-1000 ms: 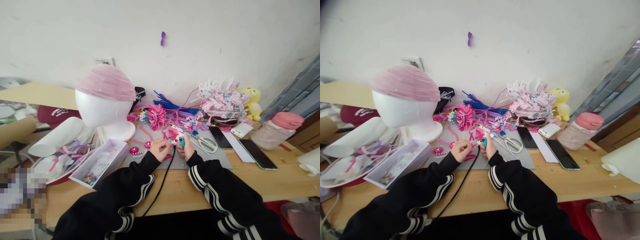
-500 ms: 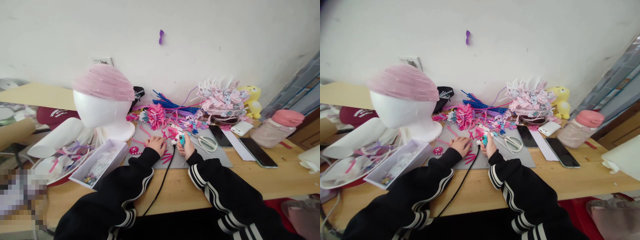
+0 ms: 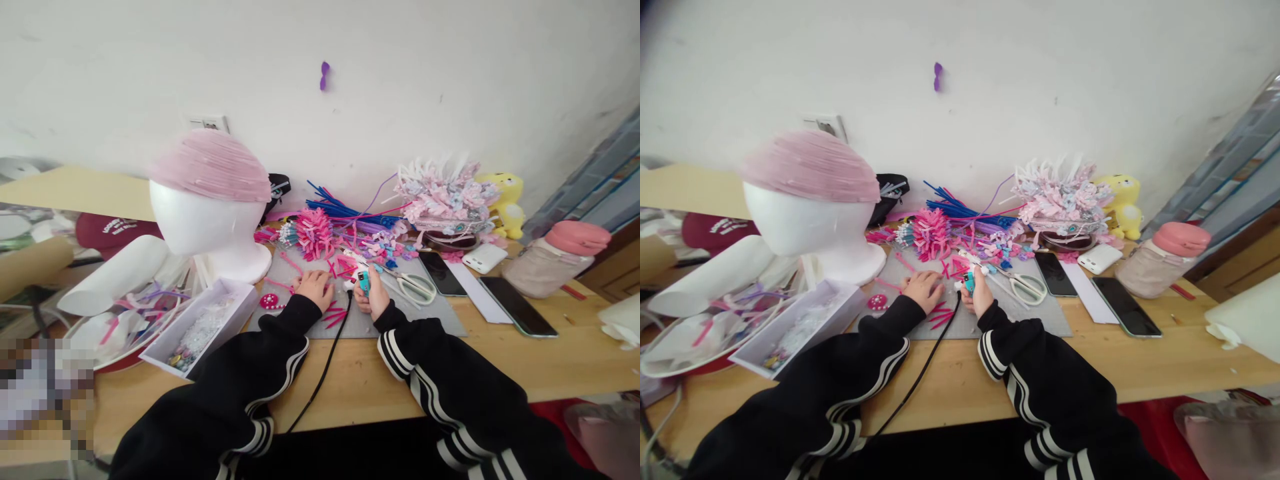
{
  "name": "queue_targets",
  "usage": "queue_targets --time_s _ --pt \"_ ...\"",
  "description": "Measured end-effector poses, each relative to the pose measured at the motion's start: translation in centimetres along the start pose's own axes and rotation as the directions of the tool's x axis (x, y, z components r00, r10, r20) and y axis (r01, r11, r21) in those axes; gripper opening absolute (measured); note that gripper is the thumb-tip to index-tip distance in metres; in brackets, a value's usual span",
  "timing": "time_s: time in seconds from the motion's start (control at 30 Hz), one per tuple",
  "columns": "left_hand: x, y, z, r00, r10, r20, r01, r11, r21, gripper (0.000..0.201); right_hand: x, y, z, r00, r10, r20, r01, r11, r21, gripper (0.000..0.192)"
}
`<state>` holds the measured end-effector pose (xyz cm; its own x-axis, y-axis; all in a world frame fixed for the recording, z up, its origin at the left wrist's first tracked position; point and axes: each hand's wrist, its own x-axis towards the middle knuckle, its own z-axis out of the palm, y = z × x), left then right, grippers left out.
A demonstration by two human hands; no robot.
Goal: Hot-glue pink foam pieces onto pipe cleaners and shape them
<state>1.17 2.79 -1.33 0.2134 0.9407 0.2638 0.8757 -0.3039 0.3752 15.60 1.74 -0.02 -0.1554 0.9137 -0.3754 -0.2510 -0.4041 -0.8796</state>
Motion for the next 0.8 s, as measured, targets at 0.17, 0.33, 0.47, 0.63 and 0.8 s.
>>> queue_targets --time_s 0.17,0.33,0.47,0.63,0.8 --pt "0.4 -0.1 0.5 0.998 0.018 0.067 -0.018 1.0 -0.002 0.028 -0.2 0.0 0.2 1.0 -0.002 0.013 0.002 1.0 -0.005 0.059" --pt "0.4 -0.5 1.1 0.999 0.032 0.006 -0.032 0.999 0.002 0.027 -0.2 0.0 0.2 1.0 -0.012 0.02 0.013 1.0 -0.014 0.058" --pt "0.2 -0.7 0.9 0.992 0.028 -0.12 -0.024 0.999 0.032 0.03 -0.2 0.0 0.2 1.0 0.001 0.006 -0.001 1.0 -0.028 0.058" --pt "0.1 -1.1 0.6 0.964 0.192 -0.185 -0.163 0.973 0.161 0.032 -0.4 -0.3 0.4 0.999 0.037 -0.006 -0.037 0.998 -0.054 0.056" --pt "-0.1 -1.3 0.9 0.956 0.219 -0.194 -0.168 0.954 0.249 0.036 -0.4 -0.4 0.4 0.999 0.037 -0.001 -0.037 0.998 -0.053 0.055"
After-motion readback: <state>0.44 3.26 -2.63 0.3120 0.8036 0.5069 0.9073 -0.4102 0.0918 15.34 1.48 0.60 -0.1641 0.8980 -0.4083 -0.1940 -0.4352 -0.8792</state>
